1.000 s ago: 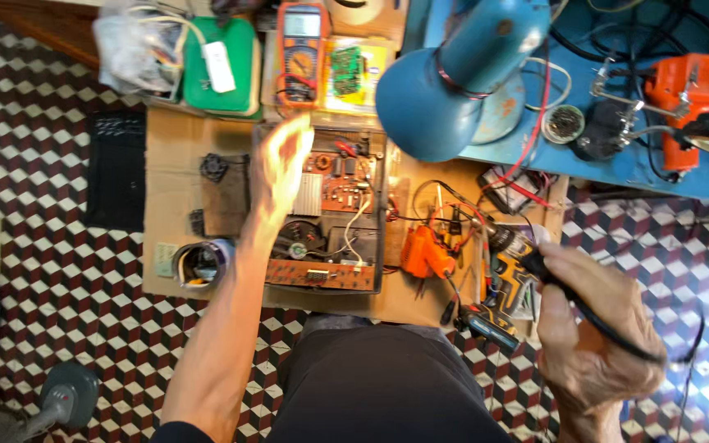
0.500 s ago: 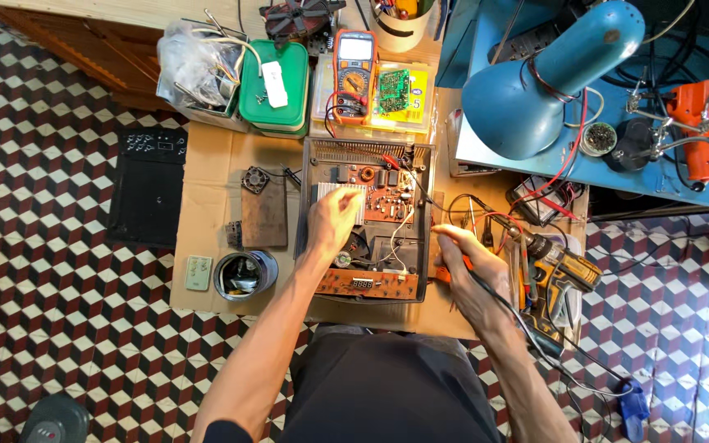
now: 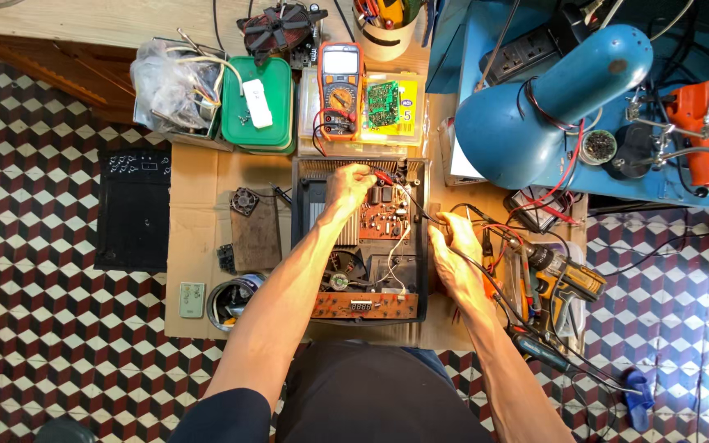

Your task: The person works on an open electronic device on a cluttered workbench, using multimeter probes to test points on the circuit board and a cordless drill to remove or tighten screws. They also plug in a power cord and adjust a blue desk lamp for better lighting.

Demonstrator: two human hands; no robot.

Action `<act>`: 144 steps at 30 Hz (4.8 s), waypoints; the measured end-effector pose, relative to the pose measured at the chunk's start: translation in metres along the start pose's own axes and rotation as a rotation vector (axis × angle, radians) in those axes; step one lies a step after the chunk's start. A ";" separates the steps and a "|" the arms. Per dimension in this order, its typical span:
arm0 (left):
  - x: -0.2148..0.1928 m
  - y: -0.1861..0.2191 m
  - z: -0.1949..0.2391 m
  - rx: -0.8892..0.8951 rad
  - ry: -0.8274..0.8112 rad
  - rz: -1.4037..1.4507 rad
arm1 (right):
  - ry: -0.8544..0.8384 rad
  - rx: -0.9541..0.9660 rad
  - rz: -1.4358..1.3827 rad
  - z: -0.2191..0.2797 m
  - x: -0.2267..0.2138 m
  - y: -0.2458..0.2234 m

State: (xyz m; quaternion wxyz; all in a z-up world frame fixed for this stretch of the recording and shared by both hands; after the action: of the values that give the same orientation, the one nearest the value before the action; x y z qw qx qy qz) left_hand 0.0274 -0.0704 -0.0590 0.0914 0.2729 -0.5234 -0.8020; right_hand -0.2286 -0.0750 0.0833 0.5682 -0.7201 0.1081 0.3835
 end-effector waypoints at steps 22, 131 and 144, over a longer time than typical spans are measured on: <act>-0.028 0.059 -0.013 0.274 -0.308 -0.360 | -0.231 0.251 0.077 -0.026 0.036 0.039; 0.023 0.100 0.024 0.314 -0.103 -0.401 | -0.177 0.311 -0.044 -0.021 0.037 0.039; -0.005 0.176 0.103 0.340 -0.262 -0.369 | 0.099 0.144 0.154 0.024 -0.096 -0.038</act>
State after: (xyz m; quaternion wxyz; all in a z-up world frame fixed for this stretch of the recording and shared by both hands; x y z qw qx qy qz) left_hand -0.0477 -0.0631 0.1306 -0.1718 0.2689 -0.5993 -0.7342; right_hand -0.2818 -0.0671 0.1744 0.5814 -0.6849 0.2181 0.3812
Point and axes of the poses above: each hand's wrist, its own z-axis away from the middle knuckle, its own x-axis out of the palm, y = z × x, the point moved 1 cm from there along -z, towards the middle knuckle
